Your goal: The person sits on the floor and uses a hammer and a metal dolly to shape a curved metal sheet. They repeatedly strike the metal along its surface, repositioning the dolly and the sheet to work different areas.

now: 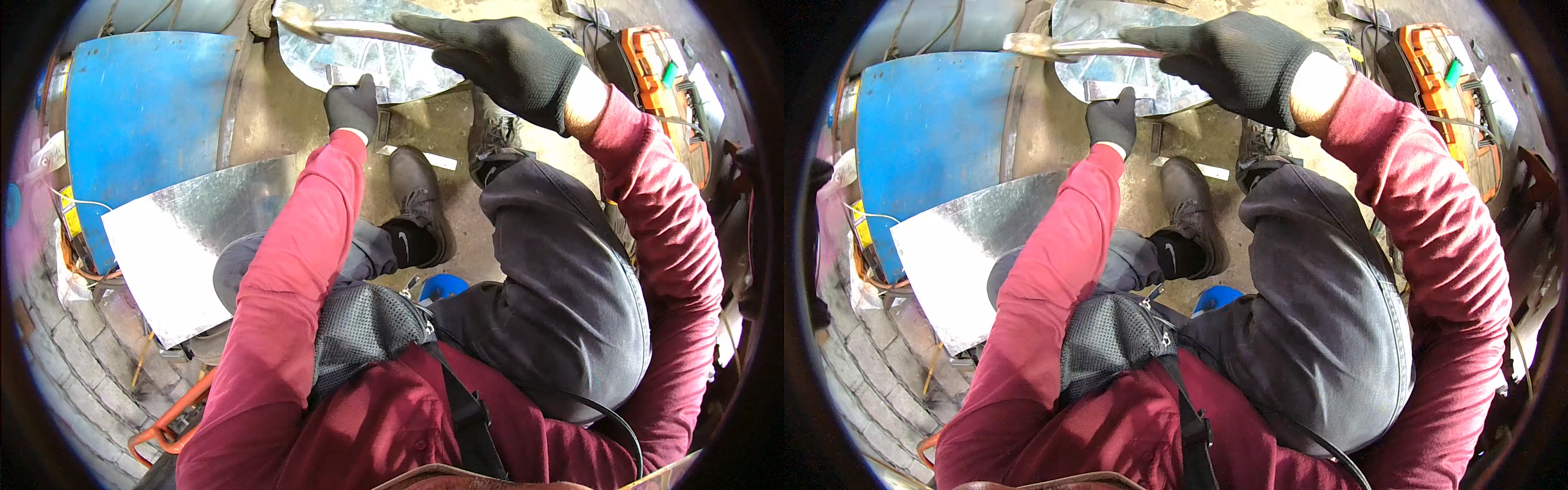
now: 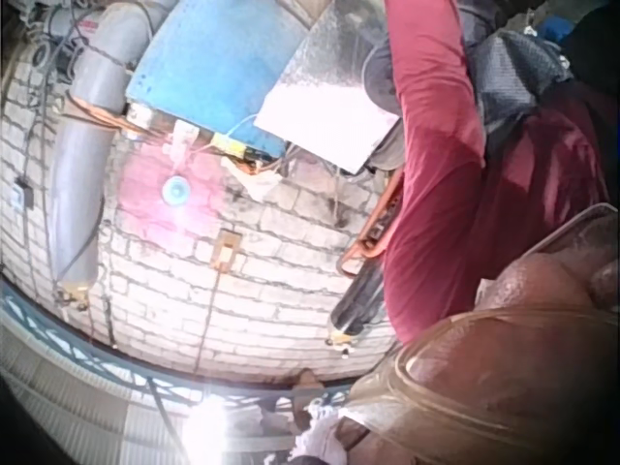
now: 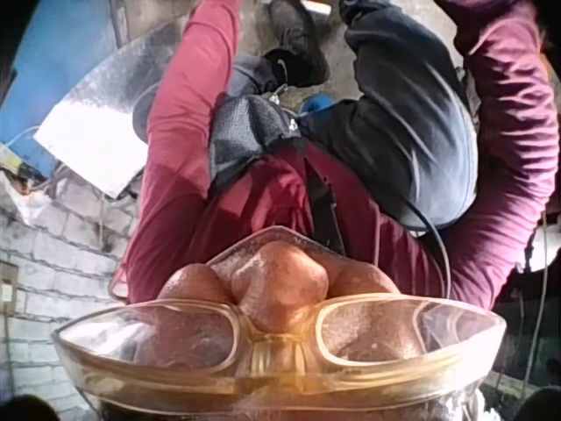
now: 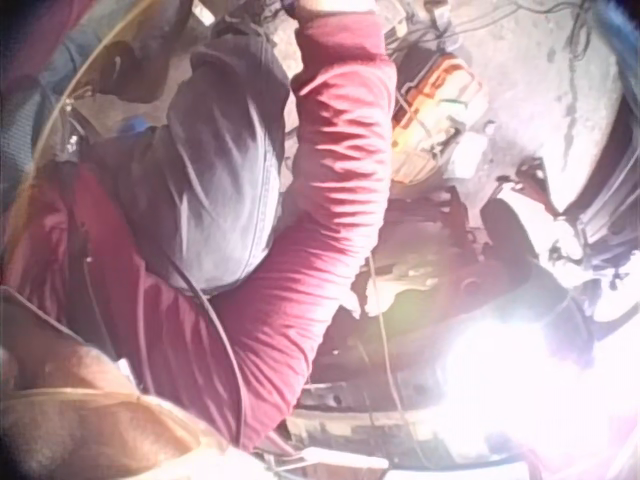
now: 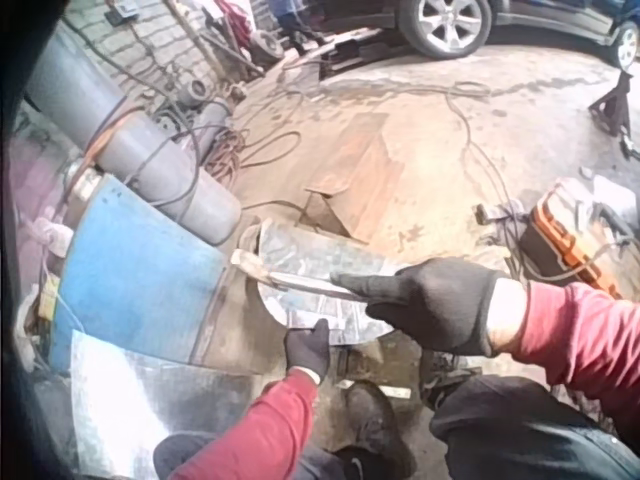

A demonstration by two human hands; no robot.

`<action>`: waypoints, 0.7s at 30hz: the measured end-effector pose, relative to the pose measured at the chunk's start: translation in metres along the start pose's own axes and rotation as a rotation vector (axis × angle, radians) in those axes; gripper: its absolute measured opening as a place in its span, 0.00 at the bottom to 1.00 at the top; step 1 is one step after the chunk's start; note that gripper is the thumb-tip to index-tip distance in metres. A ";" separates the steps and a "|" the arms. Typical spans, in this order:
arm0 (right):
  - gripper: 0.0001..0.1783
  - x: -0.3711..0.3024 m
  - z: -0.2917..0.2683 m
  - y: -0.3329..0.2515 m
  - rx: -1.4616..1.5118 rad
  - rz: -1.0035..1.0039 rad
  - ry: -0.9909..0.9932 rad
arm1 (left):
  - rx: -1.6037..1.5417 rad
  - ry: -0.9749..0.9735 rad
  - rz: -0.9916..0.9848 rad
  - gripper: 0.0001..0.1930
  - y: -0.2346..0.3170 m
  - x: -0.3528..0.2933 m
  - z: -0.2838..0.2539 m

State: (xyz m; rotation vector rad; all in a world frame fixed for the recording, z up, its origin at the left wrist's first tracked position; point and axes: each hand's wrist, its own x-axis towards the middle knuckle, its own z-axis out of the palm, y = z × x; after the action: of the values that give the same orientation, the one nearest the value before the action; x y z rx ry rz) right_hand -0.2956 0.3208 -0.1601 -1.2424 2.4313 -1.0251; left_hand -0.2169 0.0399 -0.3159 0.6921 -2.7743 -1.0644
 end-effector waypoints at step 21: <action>0.31 0.001 0.014 0.000 -0.132 0.212 -0.276 | 0.285 -0.036 -0.059 0.24 0.008 0.012 0.023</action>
State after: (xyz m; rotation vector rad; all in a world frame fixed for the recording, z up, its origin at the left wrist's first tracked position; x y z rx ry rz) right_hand -0.2894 0.3130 -0.1698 -1.0545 2.3796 -0.6018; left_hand -0.2363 0.0538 -0.3292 0.7960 -2.9871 -0.7009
